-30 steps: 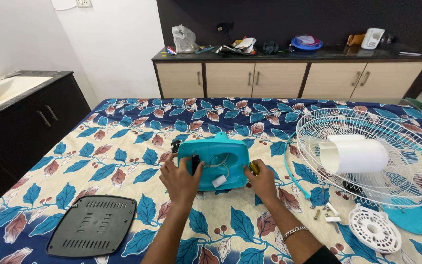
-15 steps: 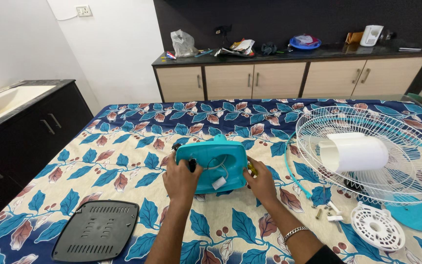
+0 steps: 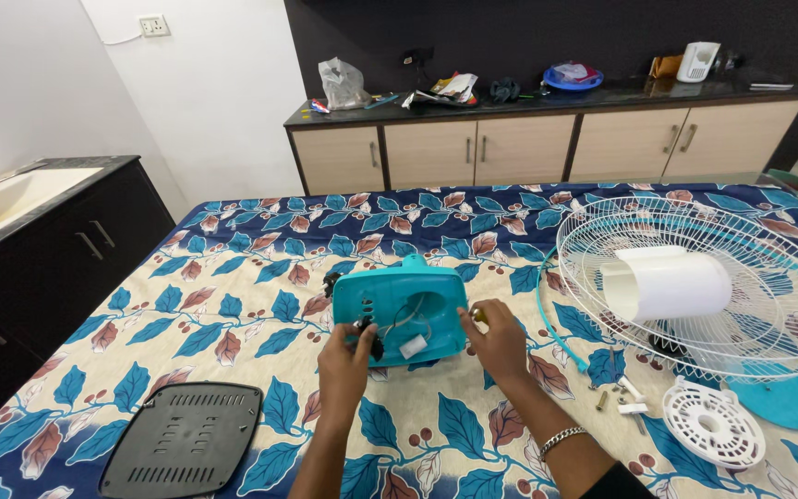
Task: The person removes the back cover of a teal fan base using a yellow screwdriver, then manipulates internal wiring and components with both hands. The back cover is set aside on the bed while the person continues to adjust wires inside the base.
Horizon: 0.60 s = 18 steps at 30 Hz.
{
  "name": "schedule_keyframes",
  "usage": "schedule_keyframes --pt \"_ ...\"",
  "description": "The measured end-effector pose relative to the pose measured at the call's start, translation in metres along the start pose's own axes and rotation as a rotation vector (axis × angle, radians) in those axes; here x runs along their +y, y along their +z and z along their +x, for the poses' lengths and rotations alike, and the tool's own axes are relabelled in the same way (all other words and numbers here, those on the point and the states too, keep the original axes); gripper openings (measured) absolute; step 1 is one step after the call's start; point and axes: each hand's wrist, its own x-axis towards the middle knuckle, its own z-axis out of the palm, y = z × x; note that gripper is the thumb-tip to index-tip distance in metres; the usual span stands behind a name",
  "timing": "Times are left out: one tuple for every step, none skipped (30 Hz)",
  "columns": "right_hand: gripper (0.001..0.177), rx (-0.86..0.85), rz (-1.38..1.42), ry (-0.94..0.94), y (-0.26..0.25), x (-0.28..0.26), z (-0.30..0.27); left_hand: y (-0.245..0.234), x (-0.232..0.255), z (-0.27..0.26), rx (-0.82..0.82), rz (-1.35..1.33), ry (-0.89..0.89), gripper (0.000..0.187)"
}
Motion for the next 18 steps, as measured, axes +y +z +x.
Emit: schedule_keyframes --pt "0.03 0.001 -0.067 -0.151 0.002 -0.001 -0.001 0.004 -0.009 0.003 0.004 -0.093 -0.033 0.037" --pt "0.028 0.002 -0.134 -0.301 0.005 -0.003 -0.005 0.009 -0.018 0.006 0.008 -0.185 -0.065 0.039" --pt "0.027 0.001 -0.2 -0.451 0.008 -0.005 -0.009 0.012 -0.027 0.009 0.012 -0.277 -0.099 0.04" --pt "0.026 -0.086 -0.218 -0.463 0.012 -0.007 -0.013 0.015 -0.033 0.011 -0.01 -0.346 -0.136 0.041" --pt "0.028 -0.173 -0.237 -0.473 0.016 -0.01 -0.02 0.018 -0.038 0.013 -0.033 -0.417 -0.174 0.042" --pt "0.031 -0.261 -0.255 -0.482 0.022 -0.012 -0.026 0.02 -0.042 0.013 -0.056 -0.487 -0.212 0.043" --pt "0.037 -0.314 -0.309 -0.473 0.029 -0.015 -0.031 0.022 -0.043 0.012 -0.08 -0.494 -0.23 0.044" --pt "0.044 -0.367 -0.363 -0.464 0.037 -0.018 -0.036 0.024 -0.043 0.011 -0.103 -0.501 -0.248 0.045" --pt "0.052 -0.42 -0.416 -0.455 0.041 -0.019 -0.039 0.025 -0.042 0.011 -0.124 -0.507 -0.266 0.048" --pt "0.054 -0.433 -0.406 -0.466 0.044 -0.019 -0.041 0.025 -0.04 0.011 -0.136 -0.546 -0.274 0.05" --pt "0.057 -0.445 -0.396 -0.476 0.047 -0.019 -0.042 0.026 -0.037 0.01 -0.15 -0.585 -0.281 0.053" --pt "0.06 -0.456 -0.387 -0.487 0.05 -0.018 -0.042 0.026 -0.034 0.01 -0.164 -0.624 -0.289 0.057" --pt "0.06 -0.453 -0.407 -0.465 0.05 -0.016 -0.042 0.026 -0.033 0.009 -0.178 -0.616 -0.274 0.058" --pt "0.059 -0.45 -0.427 -0.442 0.05 -0.014 -0.041 0.025 -0.032 0.009 -0.192 -0.607 -0.259 0.059" --pt "0.059 -0.446 -0.446 -0.418 0.05 -0.013 -0.04 0.025 -0.032 0.008 -0.208 -0.597 -0.245 0.06" --pt "0.056 -0.44 -0.473 -0.404 0.048 -0.012 -0.038 0.024 -0.032 0.008 -0.253 -0.603 -0.229 0.06" --pt "0.054 -0.434 -0.499 -0.39 0.045 -0.012 -0.036 0.023 -0.033 0.01 -0.298 -0.607 -0.213 0.061" --pt "0.052 -0.428 -0.525 -0.375 0.043 -0.011 -0.034 0.023 -0.034 0.01 -0.344 -0.611 -0.196 0.062"
